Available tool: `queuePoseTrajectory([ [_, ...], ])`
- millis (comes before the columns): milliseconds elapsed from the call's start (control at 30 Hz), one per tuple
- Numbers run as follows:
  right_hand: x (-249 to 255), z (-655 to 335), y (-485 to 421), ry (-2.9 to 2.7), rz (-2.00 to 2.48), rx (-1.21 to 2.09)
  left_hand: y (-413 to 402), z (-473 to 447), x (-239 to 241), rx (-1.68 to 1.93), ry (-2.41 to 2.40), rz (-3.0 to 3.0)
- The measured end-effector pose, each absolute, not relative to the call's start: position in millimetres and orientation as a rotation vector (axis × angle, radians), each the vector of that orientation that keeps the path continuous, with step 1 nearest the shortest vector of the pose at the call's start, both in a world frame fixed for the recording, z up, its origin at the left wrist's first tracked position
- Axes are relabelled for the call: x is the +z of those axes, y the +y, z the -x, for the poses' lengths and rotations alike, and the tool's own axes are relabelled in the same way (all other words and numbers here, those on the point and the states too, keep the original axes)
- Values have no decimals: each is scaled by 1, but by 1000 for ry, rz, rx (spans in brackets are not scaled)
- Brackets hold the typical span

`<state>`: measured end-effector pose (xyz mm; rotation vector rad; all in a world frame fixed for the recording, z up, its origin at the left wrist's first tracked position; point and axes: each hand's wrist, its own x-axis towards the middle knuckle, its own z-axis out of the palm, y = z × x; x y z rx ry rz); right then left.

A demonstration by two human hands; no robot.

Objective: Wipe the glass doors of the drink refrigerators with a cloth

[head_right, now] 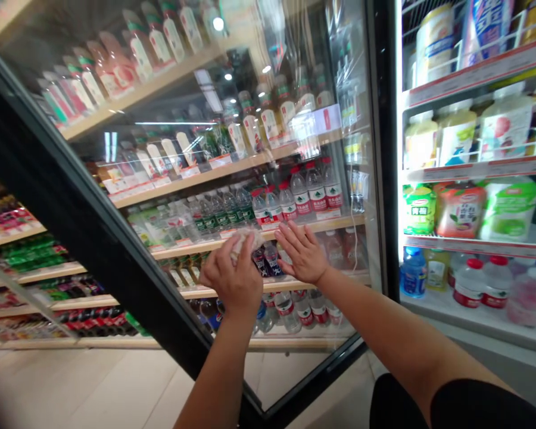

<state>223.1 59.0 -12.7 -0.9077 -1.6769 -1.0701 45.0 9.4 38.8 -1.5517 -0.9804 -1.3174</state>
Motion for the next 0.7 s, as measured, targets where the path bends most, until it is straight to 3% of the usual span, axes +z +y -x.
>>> queuePoseTrajectory([
  [133, -14, -223, 60, -1677, 933, -1077, 6, -48, 18, -1225, -939, 1666],
  [333, -15, -224, 60, -1673, 919, -1058, 11, -48, 50, -1341, -991, 1528],
  [567, -14, -223, 58, -1669, 901, -1053, 6, -50, 19, -1222, -937, 1664],
  [700, -13, -223, 58, -1660, 893, -1058, 8, -37, 39, -1288, -959, 1536],
])
